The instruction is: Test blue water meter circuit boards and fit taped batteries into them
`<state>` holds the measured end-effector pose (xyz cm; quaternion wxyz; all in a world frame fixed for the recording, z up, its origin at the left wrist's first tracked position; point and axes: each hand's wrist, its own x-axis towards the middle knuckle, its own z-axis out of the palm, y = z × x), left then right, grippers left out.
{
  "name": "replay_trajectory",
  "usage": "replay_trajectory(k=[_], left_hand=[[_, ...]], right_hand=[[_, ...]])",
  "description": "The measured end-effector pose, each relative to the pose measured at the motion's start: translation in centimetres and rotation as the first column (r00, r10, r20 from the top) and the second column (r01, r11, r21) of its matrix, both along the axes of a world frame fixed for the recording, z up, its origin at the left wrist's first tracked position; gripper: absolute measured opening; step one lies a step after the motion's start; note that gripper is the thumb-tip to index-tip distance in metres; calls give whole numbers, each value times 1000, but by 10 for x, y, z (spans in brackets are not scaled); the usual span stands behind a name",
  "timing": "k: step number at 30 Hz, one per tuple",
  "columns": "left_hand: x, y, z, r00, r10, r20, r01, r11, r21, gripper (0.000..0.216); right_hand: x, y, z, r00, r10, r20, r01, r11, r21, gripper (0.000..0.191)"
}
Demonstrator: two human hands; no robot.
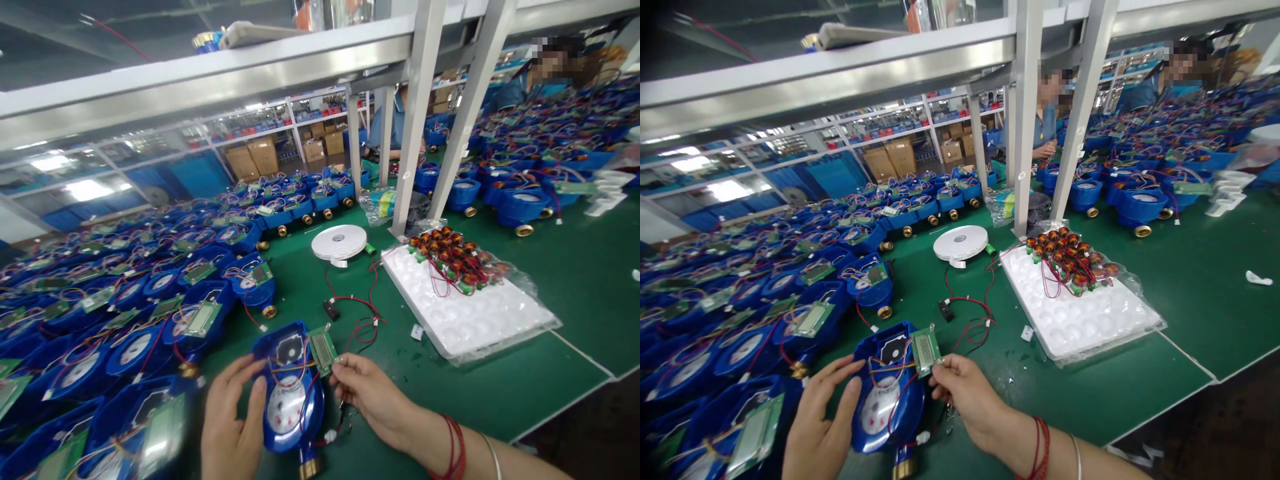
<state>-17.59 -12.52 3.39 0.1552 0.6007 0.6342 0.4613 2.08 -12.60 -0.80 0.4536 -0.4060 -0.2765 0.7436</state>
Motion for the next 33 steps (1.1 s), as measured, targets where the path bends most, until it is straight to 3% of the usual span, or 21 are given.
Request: replay_trajectory(k=[4,6,8,10,12,15,22,27,30,33], left_hand=[[-17,7,-16,986,118,114,-100,983,-155,51],[-21,12,-22,950,167,264,-92,958,-273,49],[-21,17,-25,827,199,526,38,914,-405,46],[-19,21,-25,618,254,744,226,849,-478,42],[-16,25,-22,443,317,838,340,806,-485,38],[-12,30,-16,319,354,879,390,797,-462,38],[-5,33,-19,249,314,916,402,827,-393,37],[2,24,-20,215,252,944,380,869,-318,32],[7,18,-15,207,170,963,402,883,-242,39],[14,14,-7,254,45,966,389,910,-145,44]], right_hand=[[2,8,10,997,-54,54,46,988,147,38],[5,13,17,993,-54,107,25,966,258,38],[6,19,23,986,-48,162,-8,943,333,35],[5,25,28,981,-38,190,-34,933,358,33],[2,31,32,980,-27,199,-50,929,367,31],[-4,37,36,979,-16,202,-62,924,376,28],[-13,43,44,967,-10,254,-95,913,397,25],[-14,43,51,934,-114,338,-50,897,440,23],[-17,35,53,944,-134,303,-25,883,468,21],[-22,23,50,945,-158,286,-12,858,513,34]])
